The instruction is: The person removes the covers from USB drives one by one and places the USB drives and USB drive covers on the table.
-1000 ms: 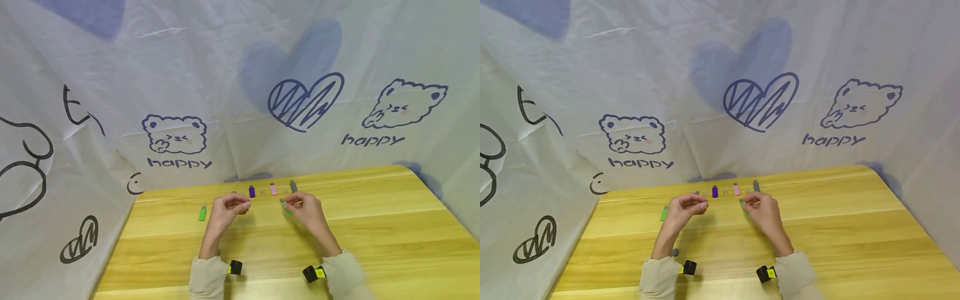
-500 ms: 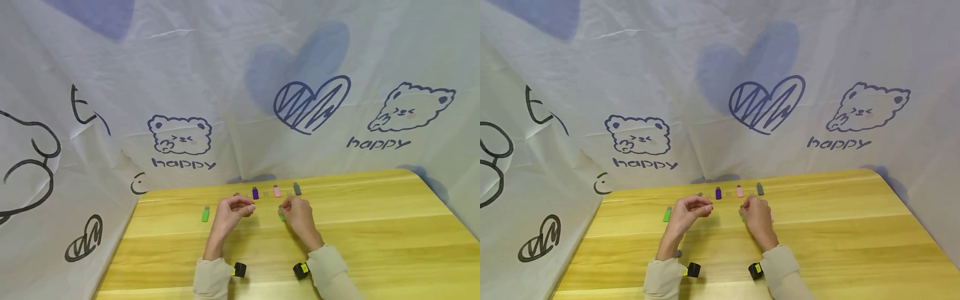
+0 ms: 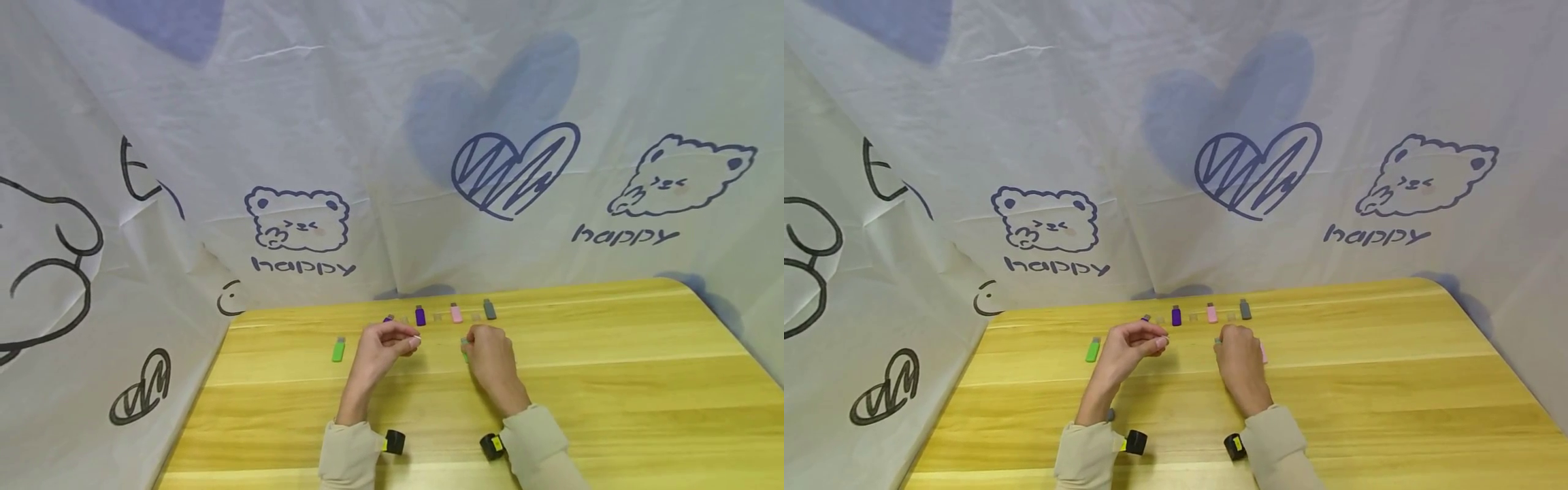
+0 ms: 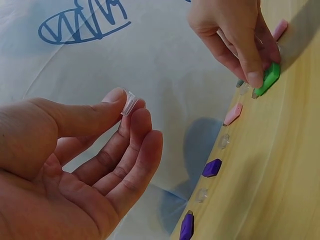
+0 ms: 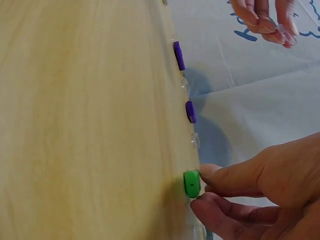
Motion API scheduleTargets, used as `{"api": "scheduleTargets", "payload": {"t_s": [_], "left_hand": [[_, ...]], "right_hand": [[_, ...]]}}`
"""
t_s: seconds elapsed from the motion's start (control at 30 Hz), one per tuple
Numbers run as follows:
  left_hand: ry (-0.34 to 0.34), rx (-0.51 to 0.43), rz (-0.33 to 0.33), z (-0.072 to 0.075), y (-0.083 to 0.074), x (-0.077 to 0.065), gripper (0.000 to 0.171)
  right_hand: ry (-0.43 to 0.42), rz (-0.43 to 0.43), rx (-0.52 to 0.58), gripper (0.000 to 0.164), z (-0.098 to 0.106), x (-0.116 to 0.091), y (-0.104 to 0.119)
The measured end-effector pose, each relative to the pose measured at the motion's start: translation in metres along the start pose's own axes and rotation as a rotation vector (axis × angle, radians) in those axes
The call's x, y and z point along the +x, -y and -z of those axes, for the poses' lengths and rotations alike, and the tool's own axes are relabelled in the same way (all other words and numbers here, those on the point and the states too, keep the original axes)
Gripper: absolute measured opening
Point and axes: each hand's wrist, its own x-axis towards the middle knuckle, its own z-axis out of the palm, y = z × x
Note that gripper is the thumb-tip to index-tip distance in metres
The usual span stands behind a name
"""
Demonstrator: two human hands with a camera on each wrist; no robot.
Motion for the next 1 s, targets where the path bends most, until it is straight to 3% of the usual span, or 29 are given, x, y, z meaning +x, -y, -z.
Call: {"api": "scheduleTargets", "payload": {"t_s": [0.17, 0.43, 0.77, 1.0], "left_hand": [[0.009, 0.016, 0.004, -0.002, 0.004, 0.0, 0.012], [0.019, 0.085, 0.029, -0.013, 0.016, 0.009, 0.012], [0.07, 0.401, 0.021, -0.046, 0.031, 0.041, 0.003], [0.085, 0.505, 0.008, -0.062, 0.036, 0.048, 0.006]], "right_hand": [[-0.026, -0.006, 0.032, 0.01, 0.019, 0.0, 0.002], [-0.101, -0.048, 0.182, 0.009, 0.058, -0.002, 0.0], [-0.089, -0.137, 0.254, 0.015, 0.074, -0.004, -0.018], [-0.094, -0.166, 0.261, 0.014, 0.078, -0.005, -0.029]]}}
